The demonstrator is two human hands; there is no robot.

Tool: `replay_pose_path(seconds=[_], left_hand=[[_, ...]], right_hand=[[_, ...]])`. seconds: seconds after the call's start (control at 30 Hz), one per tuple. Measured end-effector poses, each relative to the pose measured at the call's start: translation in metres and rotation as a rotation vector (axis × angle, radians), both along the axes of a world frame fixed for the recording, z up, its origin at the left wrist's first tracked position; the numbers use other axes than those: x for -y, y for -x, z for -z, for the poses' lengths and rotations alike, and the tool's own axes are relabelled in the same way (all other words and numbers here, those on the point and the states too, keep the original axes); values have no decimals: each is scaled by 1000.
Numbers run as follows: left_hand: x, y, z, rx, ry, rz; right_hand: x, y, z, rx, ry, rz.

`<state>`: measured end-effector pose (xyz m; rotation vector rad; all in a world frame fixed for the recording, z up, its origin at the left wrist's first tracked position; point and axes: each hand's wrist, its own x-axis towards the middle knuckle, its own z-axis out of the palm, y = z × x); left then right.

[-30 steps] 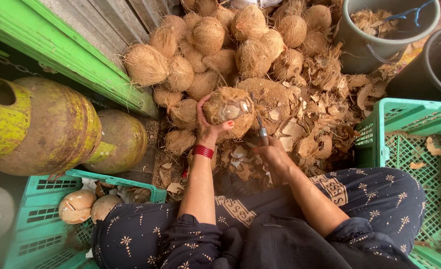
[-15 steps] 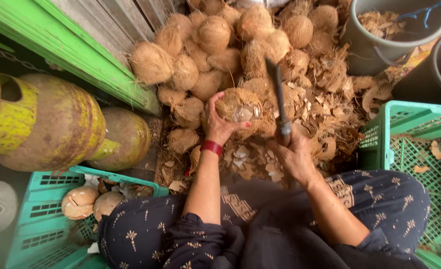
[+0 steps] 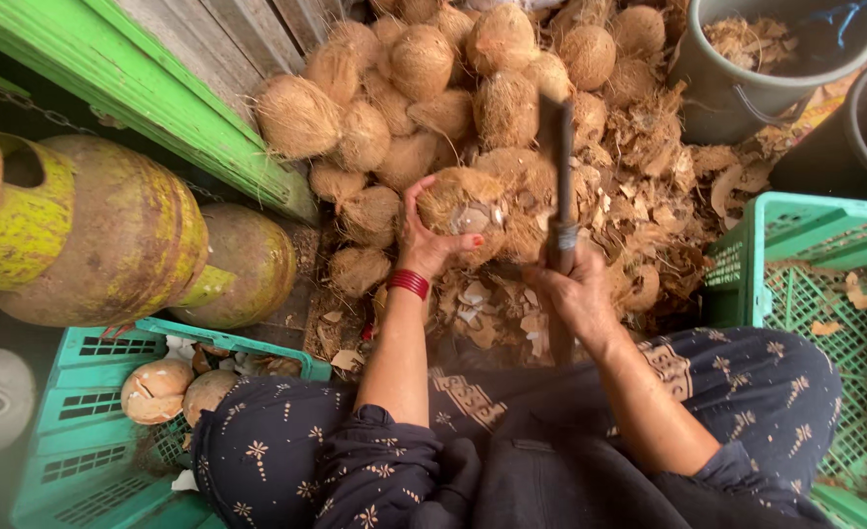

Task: The person sits on the floor and uses a curved knife to peel the husk off a coconut. They rotate the coconut in their left hand while scraping away the fibrous outer layer with the knife in their right hand, then place the peeled coconut into a green crate.

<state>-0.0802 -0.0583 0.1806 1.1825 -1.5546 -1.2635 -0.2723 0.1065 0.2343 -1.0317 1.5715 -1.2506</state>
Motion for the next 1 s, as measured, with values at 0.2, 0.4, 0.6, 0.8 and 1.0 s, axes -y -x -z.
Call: replay_pose_path(seconds=[0.2, 0.4, 0.6, 0.8, 1.0], left_hand=[[1, -5, 3, -24, 37, 68], [2, -6, 6, -266, -115, 27], [-1, 6, -2, -215, -118, 33], [2, 19, -8, 292, 231, -9], [-3, 23, 5, 359, 241, -75]], right_hand=[[6, -14, 25, 45, -257, -16], [9, -6, 34, 280, -454, -90], [2, -14, 9, 260, -393, -28], [-7, 1, -12, 87, -283, -60], [-2, 6, 21, -39, 254, -30]])
